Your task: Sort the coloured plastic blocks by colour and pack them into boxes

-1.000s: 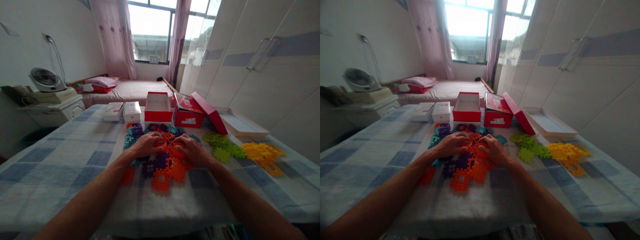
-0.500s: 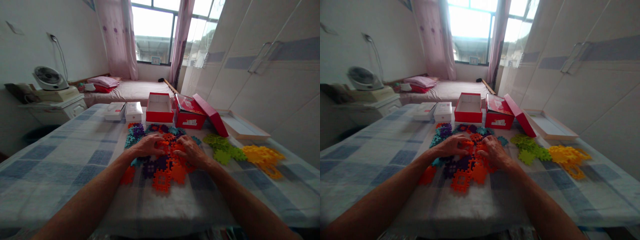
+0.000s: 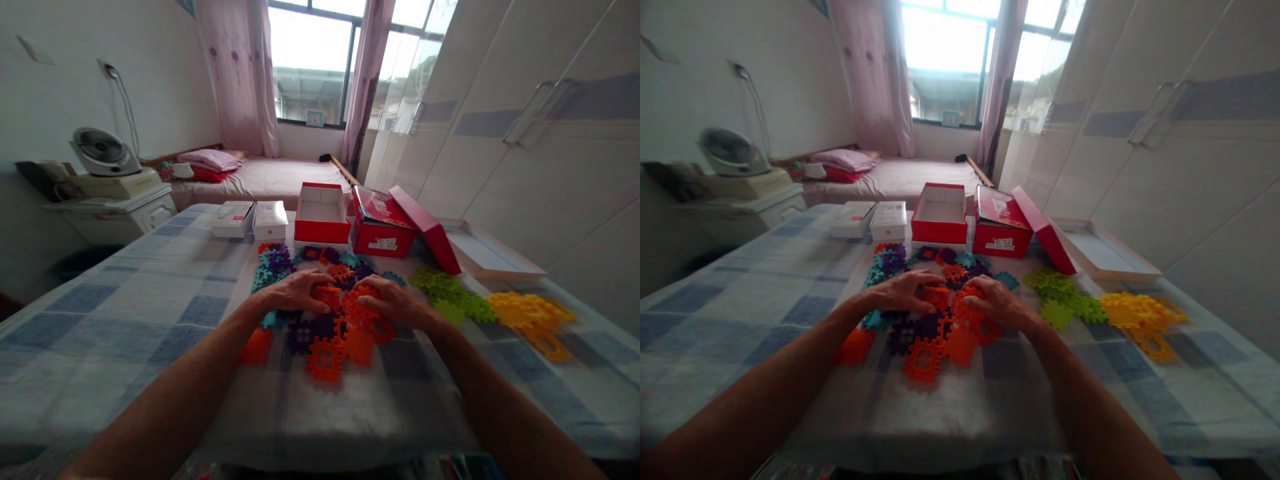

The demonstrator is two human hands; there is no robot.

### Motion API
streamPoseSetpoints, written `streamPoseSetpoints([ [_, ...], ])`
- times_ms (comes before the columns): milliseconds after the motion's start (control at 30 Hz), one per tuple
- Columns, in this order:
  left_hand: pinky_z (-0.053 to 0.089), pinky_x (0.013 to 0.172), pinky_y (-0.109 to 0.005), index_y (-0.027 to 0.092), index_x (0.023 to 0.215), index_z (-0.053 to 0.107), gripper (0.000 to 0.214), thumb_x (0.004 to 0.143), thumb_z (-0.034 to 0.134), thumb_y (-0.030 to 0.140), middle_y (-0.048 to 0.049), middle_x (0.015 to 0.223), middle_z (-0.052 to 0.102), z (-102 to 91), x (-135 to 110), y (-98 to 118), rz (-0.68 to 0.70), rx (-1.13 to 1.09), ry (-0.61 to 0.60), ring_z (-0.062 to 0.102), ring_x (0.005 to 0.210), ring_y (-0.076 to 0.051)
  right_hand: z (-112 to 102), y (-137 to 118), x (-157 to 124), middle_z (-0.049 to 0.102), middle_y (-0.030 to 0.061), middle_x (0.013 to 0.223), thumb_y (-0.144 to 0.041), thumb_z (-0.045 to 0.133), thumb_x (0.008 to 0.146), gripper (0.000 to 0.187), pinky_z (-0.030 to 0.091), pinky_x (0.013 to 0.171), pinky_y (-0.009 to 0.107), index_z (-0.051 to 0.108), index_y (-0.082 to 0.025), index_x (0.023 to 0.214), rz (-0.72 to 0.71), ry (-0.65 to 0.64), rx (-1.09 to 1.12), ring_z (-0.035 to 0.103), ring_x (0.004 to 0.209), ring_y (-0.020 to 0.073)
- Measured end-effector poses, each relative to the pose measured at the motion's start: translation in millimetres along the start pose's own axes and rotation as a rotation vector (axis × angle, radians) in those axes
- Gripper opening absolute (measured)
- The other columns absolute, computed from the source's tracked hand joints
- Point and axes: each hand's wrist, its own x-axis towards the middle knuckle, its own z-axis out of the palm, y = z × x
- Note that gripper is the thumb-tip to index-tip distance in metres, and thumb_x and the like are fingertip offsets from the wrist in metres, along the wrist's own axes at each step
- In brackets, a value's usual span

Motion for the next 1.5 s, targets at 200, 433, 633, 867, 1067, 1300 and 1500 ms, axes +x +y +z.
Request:
streamPoseSetpoints([
  [200, 0.046, 0.089, -0.03, 0.02, 0.122, 0.06, 0.057, 0.067, 0.071, 0.033, -0.0065, 0.111, 0.063, 2.4, 2, 1, -0.019, 0.065, 0.027, 0.06, 0.099, -0.022, 10, -9, 0, 0.055, 0.0062, 0.104, -0.035, 0.062, 0.081, 0.025, 0.041, 0.09, 0.036, 0.059, -0.02, 0.1, -0.065, -0.029, -0.164, 0.051, 0.098, 0.0199],
  [433, 0.044, 0.094, -0.034, 0.019, 0.135, 0.046, 0.07, 0.071, 0.067, 0.036, -0.0092, 0.126, 0.059, 5.5, 2, 0, 0.008, 0.022, 0.105, 0.058, 0.11, -0.023, 17, -13, 3, 0.051, 0.006, 0.103, -0.028, 0.068, 0.075, 0.021, 0.045, 0.078, 0.03, 0.056, -0.019, 0.09, -0.092, 0.049, -0.11, 0.052, 0.088, 0.016],
  [633, 0.042, 0.099, -0.033, 0.018, 0.141, 0.035, 0.087, 0.065, 0.073, 0.035, -0.0091, 0.131, 0.055, 5.2, 1, -2, 0.038, -0.054, 0.018, 0.055, 0.115, -0.023, -3, -18, -2, 0.057, 0.0023, 0.089, -0.035, 0.064, 0.077, 0.031, 0.044, 0.074, 0.029, 0.053, -0.019, 0.101, 0.08, 0.327, 0.042, 0.055, 0.08, 0.0155],
  [867, 0.044, 0.095, -0.035, 0.015, 0.133, 0.045, 0.071, 0.068, 0.067, 0.031, -0.0119, 0.125, 0.058, 7.5, 3, 6, 0.04, 0.09, 0.17, 0.057, 0.11, -0.024, -12, -27, -48, 0.063, 0.0041, 0.091, -0.044, 0.057, 0.079, 0.029, 0.042, 0.074, 0.03, 0.06, -0.019, 0.094, 0.268, 0.205, 0.062, 0.057, 0.081, 0.018],
  [1067, 0.05, 0.077, -0.028, 0.012, 0.133, 0.041, 0.074, 0.068, 0.067, 0.035, -0.0059, 0.098, 0.066, 7.0, 4, 7, -0.019, 0.062, 0.277, 0.063, 0.081, -0.016, 31, -23, -67, 0.057, 0.007, 0.092, -0.041, 0.058, 0.077, 0.029, 0.04, 0.079, 0.034, 0.057, -0.017, 0.095, 0.324, 0.364, -0.141, 0.053, 0.087, 0.0213],
  [1300, 0.05, 0.069, -0.026, 0.014, 0.132, 0.043, 0.07, 0.068, 0.067, 0.031, -0.0045, 0.094, 0.065, -27.1, 3, 35, -0.032, 0.028, 0.457, 0.06, 0.07, -0.011, 39, -30, -67, 0.054, 0.0067, 0.09, -0.041, 0.06, 0.074, 0.031, 0.042, 0.078, 0.034, 0.055, -0.018, 0.094, 0.362, 0.486, -0.131, 0.053, 0.083, 0.0209],
  [1500, 0.05, 0.069, -0.025, 0.018, 0.137, 0.038, 0.074, 0.07, 0.068, 0.031, -0.0018, 0.091, 0.066, -45.3, -21, 83, 0.056, 0.119, 0.273, 0.06, 0.072, -0.012, 33, -42, -78, 0.058, 0.0042, 0.091, -0.047, 0.068, 0.068, 0.047, 0.046, 0.076, 0.034, 0.053, -0.02, 0.104, 0.384, 0.634, 0.218, 0.057, 0.08, 0.0194],
])
